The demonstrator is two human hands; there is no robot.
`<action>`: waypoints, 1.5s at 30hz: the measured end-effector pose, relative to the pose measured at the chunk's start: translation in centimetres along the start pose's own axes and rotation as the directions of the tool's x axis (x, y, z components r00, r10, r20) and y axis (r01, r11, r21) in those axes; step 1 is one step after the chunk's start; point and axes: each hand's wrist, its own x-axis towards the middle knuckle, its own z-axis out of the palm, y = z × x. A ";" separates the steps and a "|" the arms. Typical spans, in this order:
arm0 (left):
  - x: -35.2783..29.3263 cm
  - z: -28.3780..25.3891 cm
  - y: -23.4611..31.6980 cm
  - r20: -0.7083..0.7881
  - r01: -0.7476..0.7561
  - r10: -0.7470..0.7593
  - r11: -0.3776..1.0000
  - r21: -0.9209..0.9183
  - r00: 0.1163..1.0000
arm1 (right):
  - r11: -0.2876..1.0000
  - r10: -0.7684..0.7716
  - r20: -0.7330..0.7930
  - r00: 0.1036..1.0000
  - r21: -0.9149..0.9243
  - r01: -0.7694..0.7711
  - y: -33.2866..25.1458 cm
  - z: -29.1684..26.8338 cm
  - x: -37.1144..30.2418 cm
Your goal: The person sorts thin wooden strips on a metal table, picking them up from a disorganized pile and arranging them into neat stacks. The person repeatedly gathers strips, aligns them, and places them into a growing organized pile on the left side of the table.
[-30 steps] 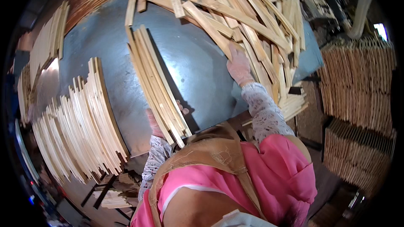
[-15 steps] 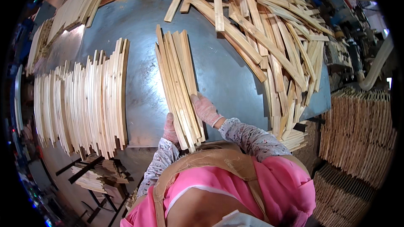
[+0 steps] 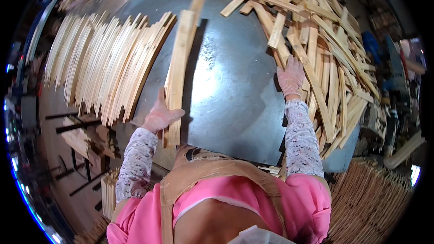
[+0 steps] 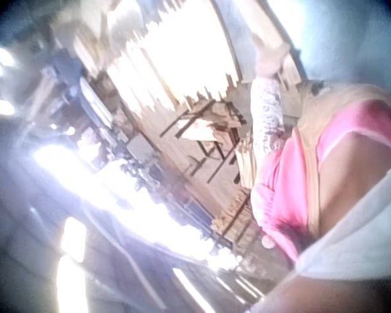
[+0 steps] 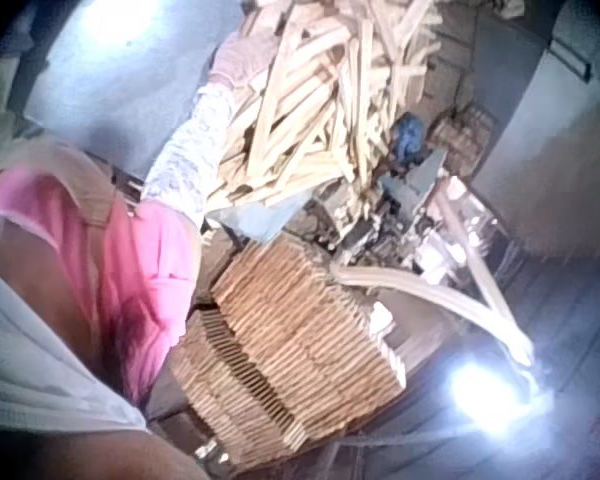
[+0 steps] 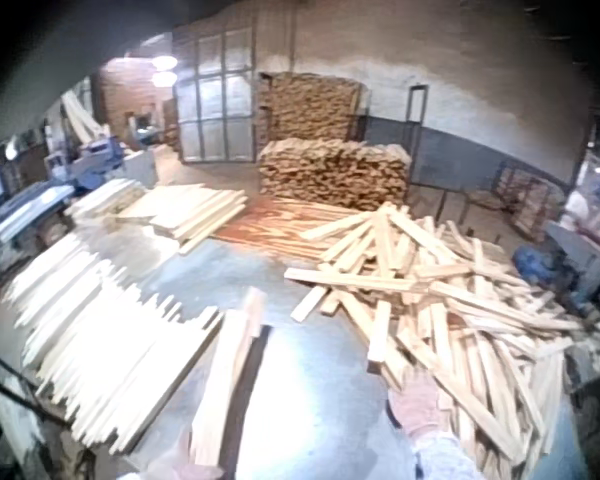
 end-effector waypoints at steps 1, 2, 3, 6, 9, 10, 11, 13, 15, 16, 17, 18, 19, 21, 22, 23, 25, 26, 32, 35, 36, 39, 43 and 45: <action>-0.7 0.4 1.0 -0.123 0.110 -0.075 0.945 0.307 0.989 | 0.991 -0.006 0.098 0.995 0.134 -0.008 -1.7 -0.8 0.1; -0.8 1.4 1.7 -0.142 0.236 -0.194 0.887 0.396 0.971 | 0.967 -0.022 0.198 0.980 0.253 -0.030 -4.1 -2.7 0.1; -0.1 2.8 1.5 -0.161 0.232 -0.181 0.881 0.412 0.970 | 0.931 -0.053 0.329 0.943 0.358 -0.073 -6.5 -3.3 -0.7; -0.7 5.9 0.9 -0.220 0.244 -0.162 0.873 0.423 0.962 | 0.701 -0.223 0.627 0.747 0.635 -0.324 -14.5 -3.9 -5.4; -1.4 7.1 -2.9 -0.300 0.189 -0.052 0.875 0.446 0.952 | 0.660 -0.389 0.671 0.631 0.681 -0.317 -20.3 -4.5 -7.8; -1.8 6.9 -3.1 -0.292 0.195 -0.068 0.881 0.432 0.954 | 0.620 -0.431 0.621 0.655 0.731 -0.285 -21.5 -3.1 -9.2; -2.1 6.7 -3.1 -0.281 0.201 -0.085 0.888 0.414 0.956 | 0.603 -0.441 0.627 0.642 0.737 -0.305 -22.3 -3.2 -10.2; -2.3 7.2 -3.7 -0.301 0.217 -0.092 0.884 0.415 0.949 | 0.586 -0.429 0.680 0.594 0.710 -0.390 -24.1 -5.1 -10.1; -2.2 6.5 -4.0 -0.267 0.203 -0.112 0.918 0.342 0.957 | 0.610 -0.393 0.731 0.557 0.661 -0.437 -25.1 -5.8 -8.6; -1.7 5.5 -3.3 -0.255 0.170 -0.091 0.936 0.309 0.963 | 0.612 -0.380 0.691 0.615 0.686 -0.393 -25.3 -3.7 -8.8; -1.9 4.5 -4.0 -0.243 0.052 -0.001 0.978 0.201 0.970 | 0.607 -0.353 0.684 0.639 0.687 -0.399 -25.5 -2.9 -8.3; -1.6 4.7 -5.8 -0.285 -0.014 0.050 0.992 0.126 0.957 | 0.608 -0.323 0.678 0.660 0.684 -0.404 -25.4 -2.8 -7.7; -1.8 4.0 -5.8 -0.288 -0.025 0.038 0.999 0.048 0.957 | 0.612 -0.308 0.714 0.629 0.655 -0.443 -25.1 -3.3 -6.2; -0.5 1.2 -4.9 -0.213 -0.119 0.090 0.984 -0.130 0.973 | 0.646 -0.235 0.719 0.654 0.618 -0.448 -24.3 -2.8 -4.5; 0.7 0.0 -4.8 -0.266 -0.173 0.130 0.974 -0.144 0.955 | 0.667 -0.192 0.675 0.713 0.622 -0.410 -24.1 -1.1 -3.8; 2.9 -2.1 -4.0 -0.278 -0.150 0.129 0.987 -0.055 0.952 | 0.689 -0.151 0.654 0.741 0.608 -0.396 -24.1 -0.3 -2.9; 8.7 -6.9 -2.3 -0.260 -0.163 0.143 0.985 -0.053 0.955 | 0.735 -0.046 0.646 0.762 0.538 -0.413 -23.4 0.5 -1.6; 11.7 -10.4 -0.7 -0.271 -0.177 0.165 0.984 -0.020 0.948 | 0.754 -0.003 0.653 0.758 0.499 -0.427 -23.8 1.0 -0.5; 32.4 -27.5 10.8 -0.309 -0.177 0.193 0.981 0.077 0.931 | 0.812 0.246 0.575 0.780 0.318 -0.490 -27.1 3.7 1.6; 43.2 -31.8 15.6 -0.276 -0.060 0.120 0.975 0.215 0.954 | 0.826 0.314 0.625 0.714 0.191 -0.530 -27.7 3.5 2.3; 47.0 -32.8 16.4 -0.299 -0.075 0.149 0.967 0.244 0.943 | 0.824 0.323 0.607 0.726 0.197 -0.532 -27.6 3.9 1.8; 56.2 -34.0 19.3 -0.290 -0.060 0.158 0.946 0.318 0.944 | 0.850 0.327 0.523 0.787 0.202 -0.487 -27.5 4.4 0.8; 68.2 -34.9 18.8 -0.430 -0.048 0.215 0.929 0.367 0.877 | 0.887 0.297 0.494 0.817 0.174 -0.428 -27.3 5.3 1.0; 69.9 -34.8 19.0 -0.482 -0.042 0.243 0.920 0.390 0.842 | 0.897 0.274 0.441 0.855 0.203 -0.392 -27.0 6.0 -0.4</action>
